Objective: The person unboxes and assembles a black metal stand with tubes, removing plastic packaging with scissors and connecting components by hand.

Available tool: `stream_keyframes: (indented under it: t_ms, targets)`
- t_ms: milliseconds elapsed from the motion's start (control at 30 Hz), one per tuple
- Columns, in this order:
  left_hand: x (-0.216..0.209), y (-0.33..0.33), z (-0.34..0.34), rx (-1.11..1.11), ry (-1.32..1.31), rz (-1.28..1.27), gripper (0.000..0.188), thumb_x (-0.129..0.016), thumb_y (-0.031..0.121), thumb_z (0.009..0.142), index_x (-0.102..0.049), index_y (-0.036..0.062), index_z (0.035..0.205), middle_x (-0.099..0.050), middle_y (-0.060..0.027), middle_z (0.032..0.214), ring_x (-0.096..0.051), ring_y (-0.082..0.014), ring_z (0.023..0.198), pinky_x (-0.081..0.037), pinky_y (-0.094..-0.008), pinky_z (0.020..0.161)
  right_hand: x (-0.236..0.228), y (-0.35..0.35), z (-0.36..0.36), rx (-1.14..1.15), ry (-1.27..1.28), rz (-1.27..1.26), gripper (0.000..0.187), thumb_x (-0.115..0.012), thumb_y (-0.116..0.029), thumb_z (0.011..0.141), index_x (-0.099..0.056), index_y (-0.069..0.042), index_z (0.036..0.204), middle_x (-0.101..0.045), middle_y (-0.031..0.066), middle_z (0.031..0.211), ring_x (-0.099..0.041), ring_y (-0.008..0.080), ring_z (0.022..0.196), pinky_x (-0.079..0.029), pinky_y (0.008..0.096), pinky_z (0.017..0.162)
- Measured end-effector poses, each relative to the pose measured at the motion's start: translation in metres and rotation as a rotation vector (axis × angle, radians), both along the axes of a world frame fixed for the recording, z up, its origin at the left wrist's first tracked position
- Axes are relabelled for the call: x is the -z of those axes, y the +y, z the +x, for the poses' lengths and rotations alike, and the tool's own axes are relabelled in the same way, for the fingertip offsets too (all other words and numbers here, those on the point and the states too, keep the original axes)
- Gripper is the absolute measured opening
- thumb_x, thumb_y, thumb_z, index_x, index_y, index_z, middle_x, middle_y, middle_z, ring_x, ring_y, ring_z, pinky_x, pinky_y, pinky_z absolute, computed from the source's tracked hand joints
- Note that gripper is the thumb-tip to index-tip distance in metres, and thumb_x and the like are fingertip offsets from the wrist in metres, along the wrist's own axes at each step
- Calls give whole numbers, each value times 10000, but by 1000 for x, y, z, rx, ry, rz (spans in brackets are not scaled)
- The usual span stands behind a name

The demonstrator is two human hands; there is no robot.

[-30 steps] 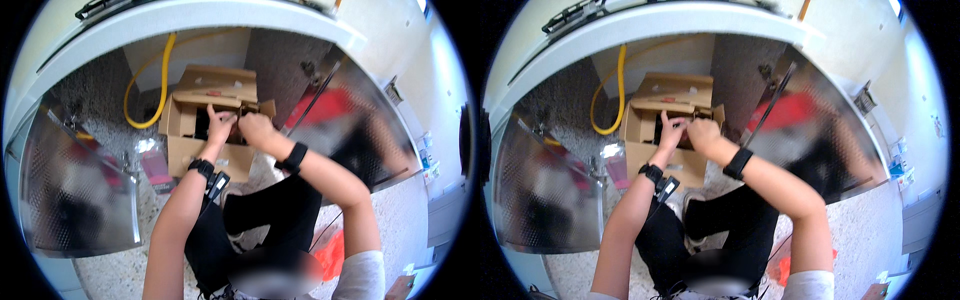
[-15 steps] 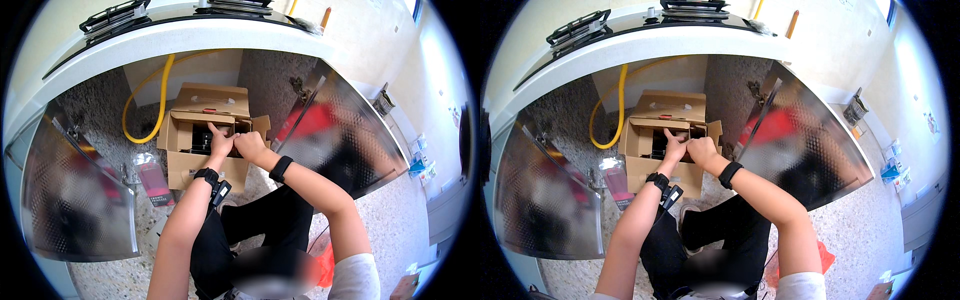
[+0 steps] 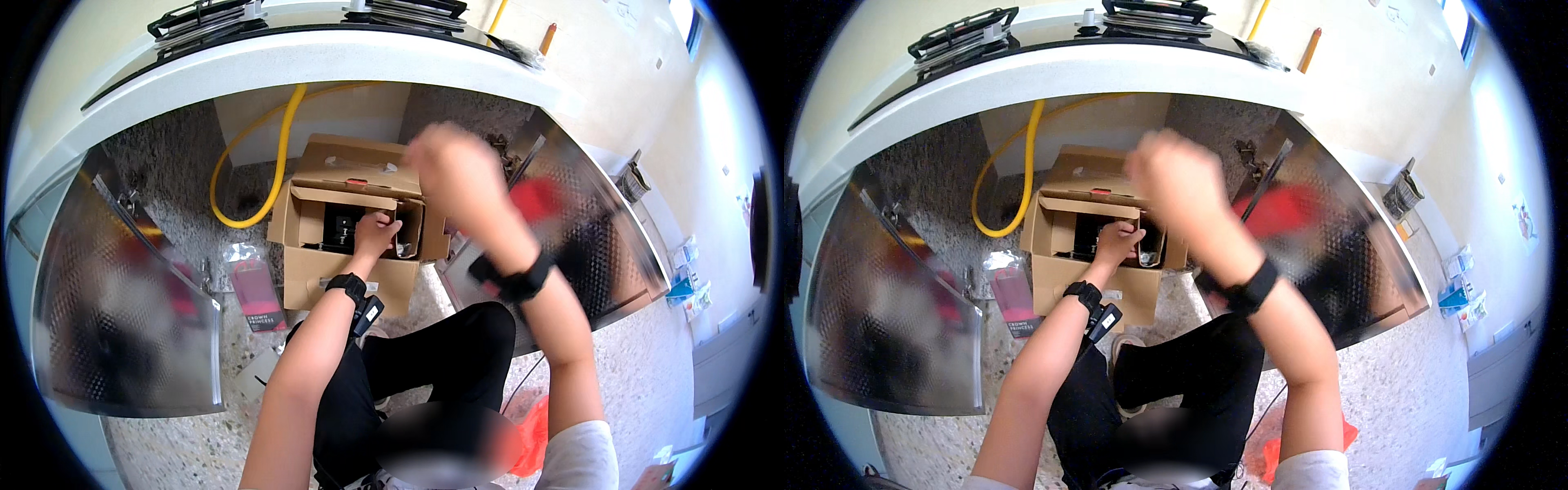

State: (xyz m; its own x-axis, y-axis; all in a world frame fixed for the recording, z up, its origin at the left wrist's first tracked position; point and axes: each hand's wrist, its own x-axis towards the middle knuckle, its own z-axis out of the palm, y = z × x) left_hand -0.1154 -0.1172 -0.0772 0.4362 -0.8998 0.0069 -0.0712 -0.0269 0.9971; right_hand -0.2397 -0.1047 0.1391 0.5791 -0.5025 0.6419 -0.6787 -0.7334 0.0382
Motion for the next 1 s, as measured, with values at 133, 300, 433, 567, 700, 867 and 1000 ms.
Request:
stream_keyframes:
  t_ms: [133,300,433,567,700,867,1000]
  targets:
    - [-7,-7,-16,93,81,48,275,-691,178,705,-590,-56,809,-621,-106,685,-597,-133,542,-509,-254,447,-99,-84,-47,350,-293,-584,326,-502,-299,833,-523,-75,1069,-547,148,975,-543,284,891,-456,371,741]
    - [-4,-6,-16,97,61,16,275,-688,187,712,-560,-41,800,-611,-99,674,-591,-128,533,-504,-248,446,-130,-157,-71,410,-172,65,318,-500,-276,807,-598,-40,996,-577,226,980,-555,326,949,-444,371,794]
    - [-2,-9,-17,91,16,20,280,-686,208,715,-557,-25,802,-609,-99,665,-578,-131,503,-478,-253,431,-139,-176,-86,414,15,10,318,-470,-260,809,-618,2,910,-606,233,866,-579,355,886,-450,373,782]
    - [1,-13,-17,79,-16,1,275,-683,222,715,-560,-17,776,-605,-91,627,-575,-139,481,-464,-255,428,-136,-147,-101,255,-311,244,307,-432,-209,852,-580,12,1005,-592,104,741,-524,180,637,-420,283,599]
    - [4,-14,-16,55,-44,-13,267,-680,221,717,-568,-17,756,-598,-93,599,-559,-141,442,-446,-261,432,-104,-45,-117,-11,-726,308,322,-411,-204,900,-513,-42,1159,-550,-1,752,-401,35,602,-336,173,533]
    - [3,-13,-15,73,11,-83,275,-682,222,717,-550,-13,665,-567,-74,517,-540,-135,415,-409,-279,404,-58,75,-157,-131,-837,619,316,-424,-139,896,-489,-74,1198,-519,13,844,-407,4,609,-256,115,460]
    - [6,-13,-19,133,30,-50,286,-673,228,732,-577,-42,745,-580,-91,572,-559,-149,444,-452,-269,422,-35,116,-163,144,-445,761,274,-396,-96,897,-568,-80,1109,-478,-29,663,-333,1,543,-212,135,460]
